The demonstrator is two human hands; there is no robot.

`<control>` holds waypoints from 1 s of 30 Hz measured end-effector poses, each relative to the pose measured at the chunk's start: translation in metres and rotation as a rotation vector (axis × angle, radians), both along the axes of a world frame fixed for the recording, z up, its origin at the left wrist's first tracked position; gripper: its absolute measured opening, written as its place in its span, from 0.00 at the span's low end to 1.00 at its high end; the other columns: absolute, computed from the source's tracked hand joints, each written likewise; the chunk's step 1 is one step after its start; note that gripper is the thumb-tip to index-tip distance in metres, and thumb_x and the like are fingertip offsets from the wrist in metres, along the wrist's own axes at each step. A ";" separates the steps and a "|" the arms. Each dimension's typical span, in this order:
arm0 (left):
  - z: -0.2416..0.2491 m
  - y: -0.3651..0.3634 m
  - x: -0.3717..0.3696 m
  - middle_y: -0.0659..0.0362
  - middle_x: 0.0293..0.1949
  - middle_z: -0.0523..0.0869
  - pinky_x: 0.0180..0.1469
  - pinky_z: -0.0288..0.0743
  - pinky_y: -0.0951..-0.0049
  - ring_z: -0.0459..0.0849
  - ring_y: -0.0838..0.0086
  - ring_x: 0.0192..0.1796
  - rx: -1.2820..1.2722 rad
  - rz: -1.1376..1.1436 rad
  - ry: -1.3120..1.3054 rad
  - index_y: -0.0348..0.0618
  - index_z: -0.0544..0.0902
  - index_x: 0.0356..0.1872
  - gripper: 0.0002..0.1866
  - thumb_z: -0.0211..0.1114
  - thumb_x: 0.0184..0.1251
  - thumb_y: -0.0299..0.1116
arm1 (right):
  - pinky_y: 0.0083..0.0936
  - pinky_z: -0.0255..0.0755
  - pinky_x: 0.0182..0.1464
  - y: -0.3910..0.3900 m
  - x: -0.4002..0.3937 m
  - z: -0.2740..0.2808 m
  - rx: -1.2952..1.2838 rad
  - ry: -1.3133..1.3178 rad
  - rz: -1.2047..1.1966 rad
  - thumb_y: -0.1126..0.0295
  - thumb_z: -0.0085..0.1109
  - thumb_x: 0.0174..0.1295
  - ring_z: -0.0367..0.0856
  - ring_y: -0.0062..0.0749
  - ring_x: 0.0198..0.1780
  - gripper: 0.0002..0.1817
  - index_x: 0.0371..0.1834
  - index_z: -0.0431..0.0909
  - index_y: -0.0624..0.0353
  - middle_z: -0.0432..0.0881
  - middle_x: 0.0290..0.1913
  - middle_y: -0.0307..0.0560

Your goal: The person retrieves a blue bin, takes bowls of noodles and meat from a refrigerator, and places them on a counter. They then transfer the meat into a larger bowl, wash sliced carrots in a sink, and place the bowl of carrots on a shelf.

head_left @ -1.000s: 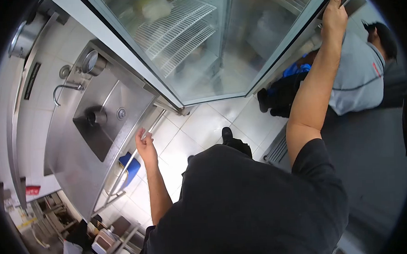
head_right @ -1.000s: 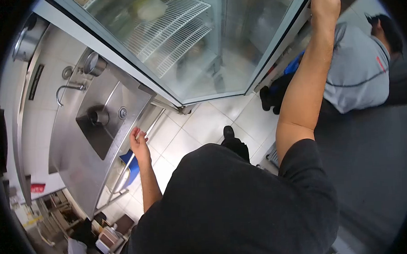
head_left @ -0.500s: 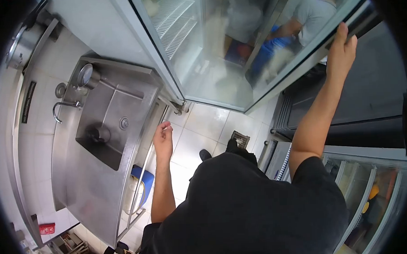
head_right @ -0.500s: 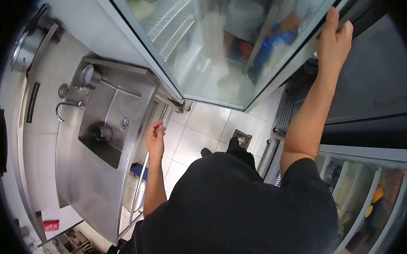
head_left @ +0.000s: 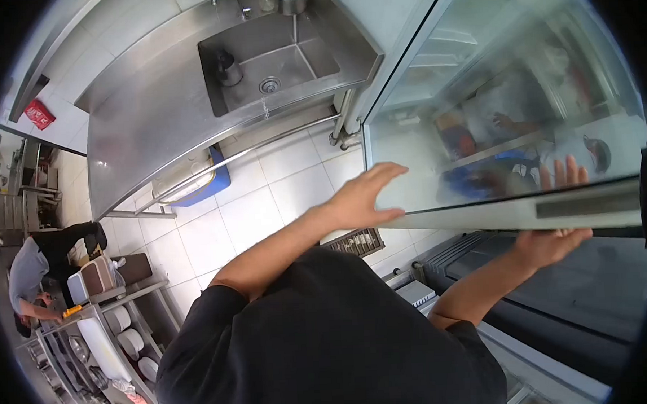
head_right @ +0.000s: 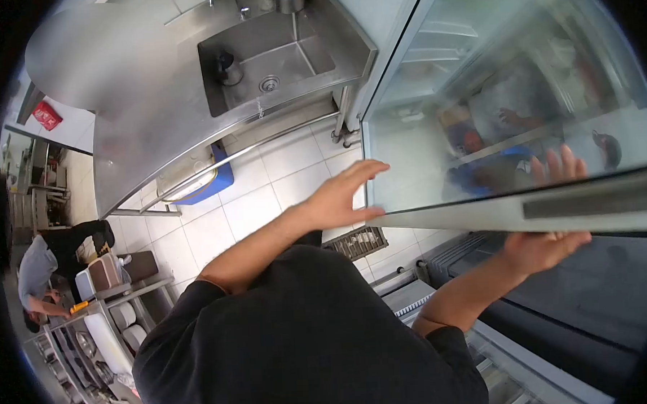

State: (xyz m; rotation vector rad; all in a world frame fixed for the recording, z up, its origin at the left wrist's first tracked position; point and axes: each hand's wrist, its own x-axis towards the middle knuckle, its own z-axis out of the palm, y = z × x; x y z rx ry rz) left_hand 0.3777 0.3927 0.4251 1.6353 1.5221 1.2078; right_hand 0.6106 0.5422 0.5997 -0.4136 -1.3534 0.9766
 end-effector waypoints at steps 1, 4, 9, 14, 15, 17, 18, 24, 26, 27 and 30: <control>0.009 -0.010 0.005 0.46 0.73 0.68 0.70 0.71 0.59 0.75 0.54 0.70 0.053 -0.020 0.046 0.46 0.64 0.76 0.45 0.78 0.60 0.43 | 0.59 0.65 0.72 -0.011 -0.014 0.003 0.039 -0.029 0.049 0.29 0.32 0.74 0.68 0.58 0.73 0.52 0.80 0.52 0.70 0.64 0.75 0.68; 0.030 -0.037 0.028 0.42 0.76 0.64 0.75 0.65 0.56 0.66 0.48 0.76 0.148 -0.034 0.125 0.41 0.58 0.79 0.53 0.80 0.56 0.47 | 0.53 0.64 0.73 -0.038 -0.031 -0.019 0.123 -0.065 0.093 0.33 0.39 0.75 0.70 0.51 0.72 0.48 0.80 0.53 0.68 0.65 0.75 0.64; 0.026 -0.052 0.046 0.40 0.74 0.65 0.74 0.67 0.55 0.67 0.47 0.75 0.249 0.185 0.169 0.36 0.56 0.79 0.60 0.85 0.49 0.48 | 0.33 0.67 0.66 -0.102 -0.077 -0.022 0.181 -0.157 0.062 0.54 0.60 0.74 0.76 0.36 0.61 0.39 0.77 0.56 0.69 0.75 0.63 0.52; 0.021 -0.055 0.039 0.39 0.75 0.62 0.71 0.69 0.54 0.72 0.48 0.70 0.309 0.311 0.280 0.35 0.51 0.79 0.66 0.89 0.42 0.38 | 0.35 0.67 0.69 -0.106 -0.086 -0.014 0.380 -0.197 -0.139 0.47 0.62 0.71 0.74 0.42 0.66 0.45 0.77 0.57 0.72 0.73 0.67 0.59; 0.019 -0.051 0.039 0.39 0.74 0.62 0.71 0.69 0.54 0.72 0.48 0.70 0.314 0.287 0.296 0.35 0.51 0.79 0.66 0.89 0.42 0.37 | 0.35 0.66 0.69 -0.102 -0.081 -0.015 0.403 -0.206 -0.163 0.46 0.62 0.71 0.74 0.42 0.66 0.46 0.77 0.57 0.73 0.73 0.67 0.59; 0.016 -0.045 0.042 0.40 0.74 0.62 0.70 0.70 0.53 0.72 0.47 0.69 0.331 0.232 0.327 0.35 0.50 0.79 0.66 0.89 0.43 0.36 | 0.34 0.66 0.69 -0.097 -0.065 -0.012 0.439 -0.224 -0.197 0.43 0.61 0.70 0.74 0.42 0.67 0.48 0.76 0.56 0.74 0.72 0.67 0.60; 0.011 -0.041 0.042 0.40 0.73 0.63 0.69 0.69 0.51 0.71 0.44 0.69 0.328 0.200 0.318 0.35 0.50 0.80 0.65 0.88 0.44 0.36 | 0.34 0.66 0.69 -0.096 -0.057 -0.011 0.452 -0.226 -0.204 0.41 0.61 0.69 0.74 0.42 0.67 0.49 0.76 0.56 0.75 0.72 0.67 0.60; -0.039 -0.017 0.025 0.39 0.72 0.64 0.69 0.68 0.50 0.71 0.43 0.69 0.125 0.060 0.289 0.38 0.50 0.80 0.62 0.84 0.48 0.37 | 0.43 0.61 0.75 -0.083 -0.024 -0.010 0.512 -0.153 -0.080 0.47 0.64 0.68 0.67 0.54 0.75 0.43 0.76 0.64 0.69 0.66 0.74 0.65; -0.046 -0.013 0.024 0.38 0.72 0.64 0.70 0.68 0.50 0.71 0.43 0.69 0.056 0.053 0.306 0.38 0.50 0.81 0.61 0.83 0.49 0.37 | 0.45 0.60 0.76 -0.084 -0.013 -0.010 0.477 -0.050 0.151 0.54 0.64 0.67 0.63 0.55 0.77 0.39 0.76 0.65 0.67 0.63 0.76 0.65; -0.050 -0.012 0.027 0.38 0.72 0.64 0.70 0.68 0.50 0.72 0.43 0.69 0.022 0.064 0.321 0.39 0.50 0.81 0.61 0.82 0.50 0.37 | 0.46 0.58 0.76 -0.079 -0.010 -0.015 0.462 0.054 0.302 0.58 0.63 0.66 0.62 0.56 0.77 0.38 0.75 0.66 0.67 0.62 0.77 0.65; -0.065 -0.026 0.040 0.37 0.72 0.65 0.70 0.67 0.51 0.72 0.43 0.69 -0.095 0.148 0.374 0.40 0.49 0.81 0.59 0.80 0.53 0.38 | 0.55 0.49 0.79 -0.060 -0.022 -0.054 0.603 0.159 0.446 0.52 0.61 0.69 0.59 0.58 0.79 0.34 0.72 0.73 0.61 0.62 0.77 0.63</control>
